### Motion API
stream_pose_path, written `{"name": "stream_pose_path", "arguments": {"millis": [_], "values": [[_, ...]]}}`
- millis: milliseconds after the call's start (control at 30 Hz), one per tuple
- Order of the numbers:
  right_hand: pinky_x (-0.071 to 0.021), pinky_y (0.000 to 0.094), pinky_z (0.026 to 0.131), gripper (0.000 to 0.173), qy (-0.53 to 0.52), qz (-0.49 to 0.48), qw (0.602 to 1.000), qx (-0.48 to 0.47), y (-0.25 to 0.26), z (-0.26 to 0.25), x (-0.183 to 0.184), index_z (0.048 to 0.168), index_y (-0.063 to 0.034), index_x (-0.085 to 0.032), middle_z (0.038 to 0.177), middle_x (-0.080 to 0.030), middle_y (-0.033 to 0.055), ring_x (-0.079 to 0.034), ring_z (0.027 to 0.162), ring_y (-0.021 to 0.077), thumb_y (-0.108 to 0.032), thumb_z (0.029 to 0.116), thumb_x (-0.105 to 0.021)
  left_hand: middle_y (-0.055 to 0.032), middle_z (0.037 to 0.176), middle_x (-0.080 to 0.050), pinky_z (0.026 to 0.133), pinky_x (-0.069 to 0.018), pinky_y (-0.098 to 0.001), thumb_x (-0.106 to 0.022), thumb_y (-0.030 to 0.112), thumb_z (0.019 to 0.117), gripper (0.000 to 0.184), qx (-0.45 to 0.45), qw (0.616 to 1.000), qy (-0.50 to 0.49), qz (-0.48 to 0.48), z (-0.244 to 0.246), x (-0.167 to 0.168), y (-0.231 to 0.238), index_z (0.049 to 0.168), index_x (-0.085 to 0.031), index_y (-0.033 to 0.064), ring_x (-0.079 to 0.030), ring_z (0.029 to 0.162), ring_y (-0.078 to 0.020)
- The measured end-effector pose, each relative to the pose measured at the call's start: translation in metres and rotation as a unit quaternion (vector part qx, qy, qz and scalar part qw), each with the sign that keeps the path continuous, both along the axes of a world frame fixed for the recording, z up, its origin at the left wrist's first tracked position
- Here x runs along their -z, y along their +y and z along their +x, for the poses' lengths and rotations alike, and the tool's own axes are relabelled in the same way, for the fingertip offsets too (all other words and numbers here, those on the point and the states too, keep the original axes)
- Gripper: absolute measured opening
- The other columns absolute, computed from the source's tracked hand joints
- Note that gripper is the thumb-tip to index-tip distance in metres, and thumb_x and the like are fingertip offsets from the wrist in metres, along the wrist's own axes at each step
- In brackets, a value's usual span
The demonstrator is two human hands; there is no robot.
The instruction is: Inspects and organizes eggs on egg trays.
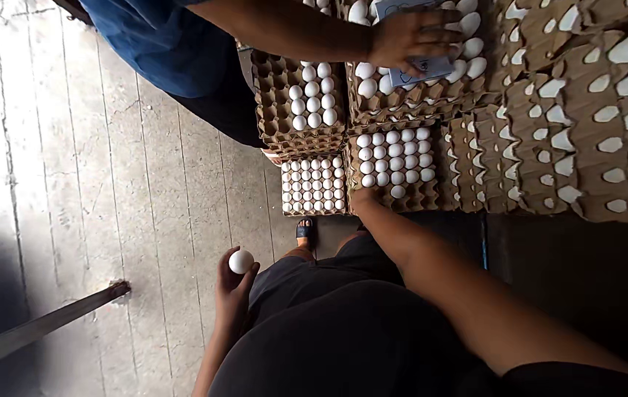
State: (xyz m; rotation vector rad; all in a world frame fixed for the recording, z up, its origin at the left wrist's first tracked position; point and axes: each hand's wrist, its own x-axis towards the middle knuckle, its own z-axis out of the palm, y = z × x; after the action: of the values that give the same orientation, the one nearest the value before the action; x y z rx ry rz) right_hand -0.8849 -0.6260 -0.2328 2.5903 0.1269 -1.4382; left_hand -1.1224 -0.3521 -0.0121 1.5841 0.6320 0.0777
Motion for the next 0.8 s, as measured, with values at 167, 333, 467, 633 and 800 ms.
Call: {"name": "stream_pose_path", "arguments": {"millis": [167, 333, 467, 633, 800], "values": [[-0.0467, 0.0706, 0.1, 0.05, -0.053, 0.02, 0.998, 0.008, -0.003, 0.002, 0.008, 0.154, -0.0189, -0.049, 0.137, -0.061, 0.0288, -0.058, 0.126, 0.0516, -0.021, 0.1046, -0.056, -0.0025, 0.109, -0.064, 0.077, -0.0587, -0.0234, -0.068, 0.009, 0.0918, 0.063, -0.034, 0.999, -0.009, -0.002, 0.002, 0.005, 0.048, 0.143, -0.034, -0.0045, -0.067, 0.085, -0.0066], [-0.0492, 0.07, 0.095, 0.063, -0.073, -0.013, 0.997, -0.009, -0.004, 0.006, -0.012, 0.161, -0.0254, -0.039, 0.133, -0.063, 0.0298, -0.061, 0.121, 0.0509, -0.014, 0.1014, -0.056, -0.0048, 0.109, -0.065, 0.079, -0.0588, -0.0251, -0.068, 0.009, 0.0932, 0.062, 0.003, 0.999, -0.011, -0.035, 0.01, 0.015, 0.068, 0.143, -0.034, -0.0042, -0.068, 0.087, -0.0093], [-0.0511, 0.0702, 0.092, 0.054, -0.112, 0.039, 0.993, -0.004, -0.025, 0.01, -0.026, 0.153, -0.0224, -0.049, 0.128, -0.066, 0.0279, -0.064, 0.118, 0.0502, -0.025, 0.1004, -0.061, -0.0051, 0.11, -0.066, 0.082, -0.0591, -0.0262, -0.07, 0.01, 0.0931, 0.062, 0.031, 0.997, -0.01, -0.065, 0.016, 0.018, 0.075, 0.143, -0.035, -0.0026, -0.068, 0.089, -0.0102], [-0.0538, 0.0676, 0.089, 0.043, -0.15, 0.079, 0.985, -0.033, -0.054, 0.015, -0.057, 0.148, -0.0197, -0.055, 0.12, -0.07, 0.0252, -0.068, 0.112, 0.0468, -0.029, 0.1062, -0.054, -0.0032, 0.11, -0.066, 0.082, -0.0592, -0.0249, -0.069, 0.009, 0.0929, 0.059, 0.039, 0.997, 0.013, -0.061, 0.017, 0.019, 0.082, 0.143, -0.039, 0.0027, -0.069, 0.089, -0.0081], [-0.053, 0.073, 0.079, 0.04, -0.192, 0.101, 0.974, -0.061, -0.085, 0.021, -0.09, 0.143, -0.0126, -0.057, 0.109, -0.07, 0.0302, -0.069, 0.101, 0.054, -0.029, 0.1065, -0.053, -0.0041, 0.117, -0.065, 0.084, -0.0599, -0.0287, -0.072, 0.013, 0.0929, 0.062, 0.037, 0.997, 0.026, -0.06, 0.01, 0.026, 0.088, 0.145, -0.041, 0.008, -0.068, 0.093, -0.0105]]}}
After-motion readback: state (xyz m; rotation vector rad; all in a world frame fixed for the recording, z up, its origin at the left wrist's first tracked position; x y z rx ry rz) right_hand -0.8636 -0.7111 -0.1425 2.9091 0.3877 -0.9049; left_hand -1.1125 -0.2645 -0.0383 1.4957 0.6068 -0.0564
